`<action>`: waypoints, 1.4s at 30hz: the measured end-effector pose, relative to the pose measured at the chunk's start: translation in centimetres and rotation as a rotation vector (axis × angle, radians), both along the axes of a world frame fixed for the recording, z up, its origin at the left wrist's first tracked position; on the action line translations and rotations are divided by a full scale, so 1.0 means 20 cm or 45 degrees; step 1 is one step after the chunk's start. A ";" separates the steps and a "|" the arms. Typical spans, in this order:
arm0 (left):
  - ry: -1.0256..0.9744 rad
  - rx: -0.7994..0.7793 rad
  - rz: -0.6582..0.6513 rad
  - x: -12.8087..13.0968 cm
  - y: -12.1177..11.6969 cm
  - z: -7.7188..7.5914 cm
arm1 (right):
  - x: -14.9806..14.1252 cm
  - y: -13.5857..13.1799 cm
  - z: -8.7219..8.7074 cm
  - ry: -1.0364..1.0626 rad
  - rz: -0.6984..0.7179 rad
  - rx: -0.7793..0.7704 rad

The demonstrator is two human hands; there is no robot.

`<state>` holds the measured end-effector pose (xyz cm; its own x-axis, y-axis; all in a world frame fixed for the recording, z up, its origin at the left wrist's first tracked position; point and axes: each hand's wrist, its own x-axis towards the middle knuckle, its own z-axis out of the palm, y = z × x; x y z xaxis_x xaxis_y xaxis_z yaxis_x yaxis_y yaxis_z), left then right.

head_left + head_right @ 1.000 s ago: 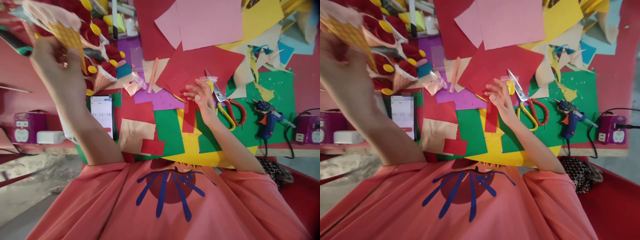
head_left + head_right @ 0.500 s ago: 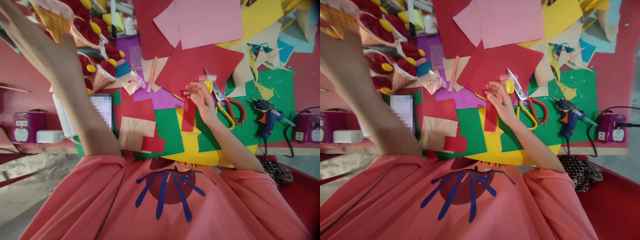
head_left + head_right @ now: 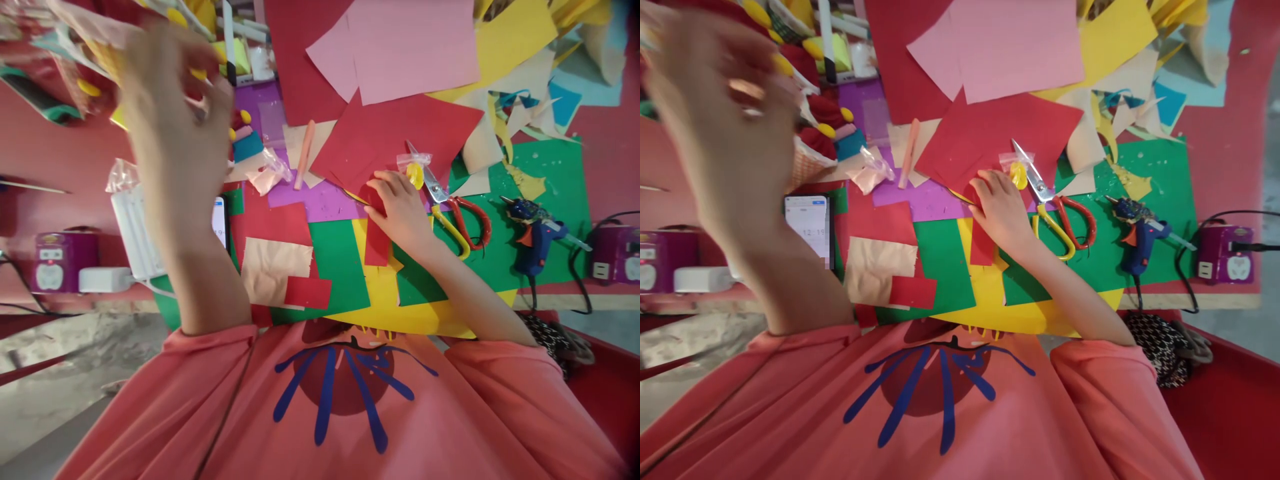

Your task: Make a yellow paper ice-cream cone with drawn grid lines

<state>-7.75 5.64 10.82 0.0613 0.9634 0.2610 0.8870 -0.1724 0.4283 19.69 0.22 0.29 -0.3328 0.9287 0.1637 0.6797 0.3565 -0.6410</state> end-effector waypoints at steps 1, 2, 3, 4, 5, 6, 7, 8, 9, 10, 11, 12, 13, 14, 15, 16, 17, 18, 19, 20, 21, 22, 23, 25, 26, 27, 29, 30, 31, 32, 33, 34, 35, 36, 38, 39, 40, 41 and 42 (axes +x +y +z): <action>-0.045 -0.099 -0.063 0.07 -0.07 0.00 | 0.01 0.01 -0.01 -0.030 -0.001 0.002; -0.063 -0.232 -0.192 0.13 -0.12 -0.03 | 0.03 0.02 -0.03 -0.044 0.009 0.002; -0.065 -0.361 -0.316 0.17 -0.15 -0.07 | 0.04 0.02 -0.03 -0.054 0.025 0.004; -0.050 -0.442 -0.428 0.20 -0.17 -0.12 | 0.05 0.03 -0.03 -0.063 0.042 0.006; -0.036 -0.455 -0.539 0.22 -0.18 -0.18 | 0.06 0.03 -0.03 -0.073 0.055 0.006; -0.001 -0.445 -0.663 0.24 -0.18 -0.24 | 0.07 0.03 -0.02 -0.081 0.061 0.005; 0.041 -0.416 -0.768 0.25 -0.19 -0.29 | 0.07 0.03 -0.01 -0.085 0.059 0.004; 0.069 -0.387 -0.834 0.27 -0.19 -0.33 | 0.07 0.03 0.01 -0.086 0.050 0.004; 0.079 -0.361 -0.870 0.28 -0.20 -0.36 | 0.07 0.02 0.02 -0.083 0.037 0.009; 0.072 -0.331 -0.896 0.30 -0.21 -0.38 | 0.07 0.02 0.03 -0.078 0.021 0.018; 0.064 -0.303 -0.913 0.31 -0.22 -0.39 | 0.06 0.02 0.04 -0.072 0.005 0.029; 0.056 -0.271 -0.916 0.33 -0.24 -0.39 | 0.06 0.01 0.04 -0.064 -0.013 0.042; 0.060 -0.243 -0.908 0.34 -0.25 -0.39 | 0.05 0.01 0.04 -0.054 -0.031 0.055; 0.067 -0.218 -0.893 0.35 -0.26 -0.39 | 0.05 0.01 0.04 -0.042 -0.049 0.066; 0.075 -0.198 -0.874 0.36 -0.27 -0.39 | 0.05 0.01 0.04 -0.030 -0.064 0.075; 0.083 -0.188 -0.857 0.37 -0.27 -0.39 | 0.05 0.01 0.04 -0.018 -0.076 0.083; 0.086 -0.184 -0.847 0.37 -0.27 -0.40 | 0.05 0.01 0.03 -0.007 -0.088 0.090; 0.085 -0.185 -0.843 0.37 -0.27 -0.41 | 0.06 0.01 0.03 0.002 -0.100 0.094; 0.083 -0.189 -0.843 0.37 -0.27 -0.42 | 0.06 0.01 0.03 0.008 -0.115 0.097; 0.078 -0.192 -0.849 0.37 -0.27 -0.43 | 0.06 0.01 0.03 0.014 -0.130 0.098; 0.070 -0.193 -0.857 0.37 -0.27 -0.45 | 0.06 0.01 0.04 0.021 -0.144 0.101; 0.059 -0.191 -0.865 0.37 -0.27 -0.47 | 0.07 0.01 0.04 0.028 -0.153 0.105; 0.045 -0.187 -0.872 0.37 -0.26 -0.48 | 0.07 0.00 0.05 0.037 -0.157 0.108; 0.011 -0.175 -0.875 0.37 -0.26 -0.51 | 0.07 0.00 0.06 0.060 -0.157 0.115; -0.008 -0.168 -0.872 0.37 -0.25 -0.52 | 0.07 0.00 0.06 0.071 -0.157 0.116; -0.028 -0.160 -0.868 0.37 -0.25 -0.52 | 0.07 0.00 0.07 0.083 -0.160 0.118; -0.081 -0.138 -0.863 0.37 -0.24 -0.53 | 0.07 0.00 0.07 0.101 -0.171 0.119; -0.118 -0.119 -0.866 0.36 -0.24 -0.52 | 0.07 -0.01 0.07 0.109 -0.176 0.117; -0.168 -0.092 -0.870 0.36 -0.24 -0.52 | 0.07 -0.01 0.07 0.118 -0.182 0.113; -0.236 -0.061 -0.868 0.35 -0.24 -0.52 | 0.08 0.00 0.07 0.129 -0.185 0.105; -0.322 -0.035 -0.858 0.34 -0.24 -0.51 | 0.08 0.00 0.07 0.141 -0.187 0.096; -0.429 -0.019 -0.840 0.33 -0.25 -0.50 | 0.08 0.00 0.07 0.154 -0.187 0.085; -0.556 -0.032 -0.805 0.32 -0.25 -0.49 | 0.08 0.00 0.07 0.169 -0.185 0.071; -0.688 -0.058 -0.763 0.31 -0.25 -0.48 | 0.08 0.00 0.07 0.182 -0.182 0.057; -0.960 -0.093 -0.682 0.29 -0.25 -0.47 | 0.08 0.01 0.07 0.202 -0.171 0.030; -1.088 -0.095 -0.649 0.29 -0.25 -0.47 | 0.08 0.01 0.07 0.212 -0.165 0.019; -1.208 -0.092 -0.620 0.28 -0.24 -0.47 | 0.08 0.00 0.08 0.226 -0.159 0.013; -1.315 -0.095 -0.587 0.28 -0.24 -0.48 | 0.08 0.00 0.08 0.245 -0.151 0.008; -1.406 -0.115 -0.556 0.28 -0.23 -0.48 | 0.07 0.00 0.09 0.273 -0.138 0.004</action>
<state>-2.19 1.06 1.12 0.1733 0.9345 0.3110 -0.0953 -0.2984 0.9497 21.16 0.15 2.10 -0.1883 0.9566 0.2226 0.5626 0.2908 -0.7739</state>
